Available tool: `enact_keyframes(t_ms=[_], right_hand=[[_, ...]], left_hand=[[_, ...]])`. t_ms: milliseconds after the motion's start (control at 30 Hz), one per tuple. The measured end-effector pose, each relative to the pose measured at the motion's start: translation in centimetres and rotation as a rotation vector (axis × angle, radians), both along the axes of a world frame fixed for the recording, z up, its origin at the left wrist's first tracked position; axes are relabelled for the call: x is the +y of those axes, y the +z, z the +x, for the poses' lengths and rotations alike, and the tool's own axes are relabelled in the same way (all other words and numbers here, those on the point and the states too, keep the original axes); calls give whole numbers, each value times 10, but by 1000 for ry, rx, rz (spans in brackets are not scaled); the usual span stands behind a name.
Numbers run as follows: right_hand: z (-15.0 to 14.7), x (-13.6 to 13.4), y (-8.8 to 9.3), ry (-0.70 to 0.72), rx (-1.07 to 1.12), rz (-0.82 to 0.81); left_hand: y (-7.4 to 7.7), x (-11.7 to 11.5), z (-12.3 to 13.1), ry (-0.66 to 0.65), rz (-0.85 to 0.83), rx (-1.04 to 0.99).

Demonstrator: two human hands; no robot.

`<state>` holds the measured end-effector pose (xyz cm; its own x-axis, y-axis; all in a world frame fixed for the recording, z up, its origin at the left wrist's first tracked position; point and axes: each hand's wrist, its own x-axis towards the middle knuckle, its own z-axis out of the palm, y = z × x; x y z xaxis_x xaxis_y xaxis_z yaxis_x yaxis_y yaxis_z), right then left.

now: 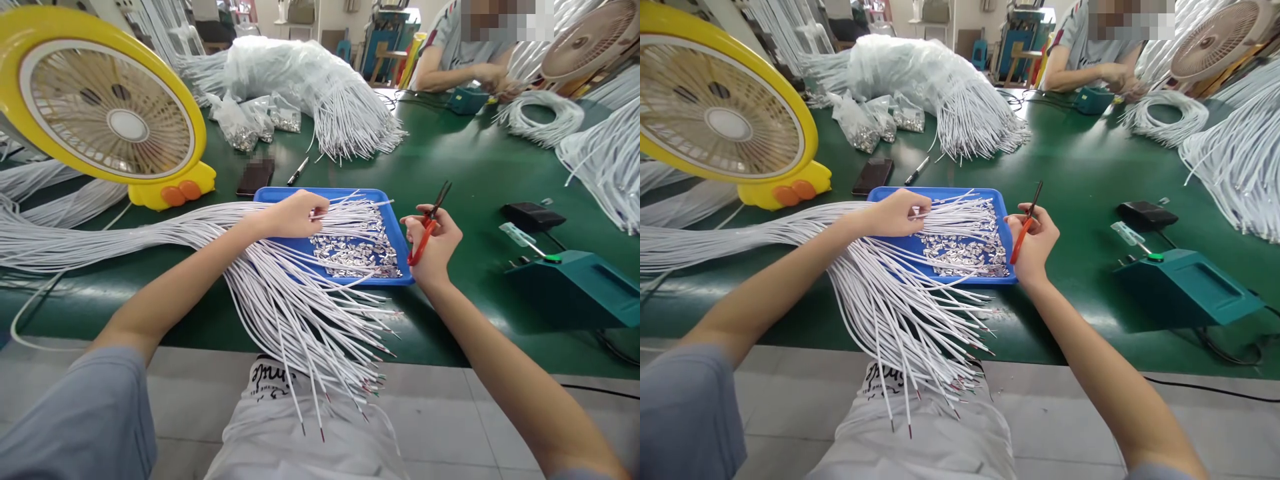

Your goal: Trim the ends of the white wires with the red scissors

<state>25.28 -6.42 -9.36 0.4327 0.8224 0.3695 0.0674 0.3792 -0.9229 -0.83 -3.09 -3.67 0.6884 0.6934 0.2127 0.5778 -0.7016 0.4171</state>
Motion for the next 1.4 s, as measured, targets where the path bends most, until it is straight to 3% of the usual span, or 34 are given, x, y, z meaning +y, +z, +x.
enact_keyframes(t_ms=[100,233,300,433,633,767,1167,1400], right_hand=[[2,2,-1,-10,-5,-3],[2,1,-4,-13,15,-26],[-1,-3,-4,-15,6,-17],[-11,-15,5,1,-41,61],[-35,-23,27,250,-89,-26],[-44,-28,29,282,-88,-20],[-46,-37,23,333,-64,-43],[-42,-30,25,383,-53,-25]], left_hand=[[1,-22,21,-139,-295,-301],[-3,-52,43,-381,-676,-407],[-7,-56,47,-373,-766,-458],[-15,-45,47,-228,-899,-612],[-20,-30,49,-127,-855,-887],[-23,-27,49,-107,-815,-946],[-27,-31,47,-102,-823,-874],[-25,-31,46,-91,-626,-777]])
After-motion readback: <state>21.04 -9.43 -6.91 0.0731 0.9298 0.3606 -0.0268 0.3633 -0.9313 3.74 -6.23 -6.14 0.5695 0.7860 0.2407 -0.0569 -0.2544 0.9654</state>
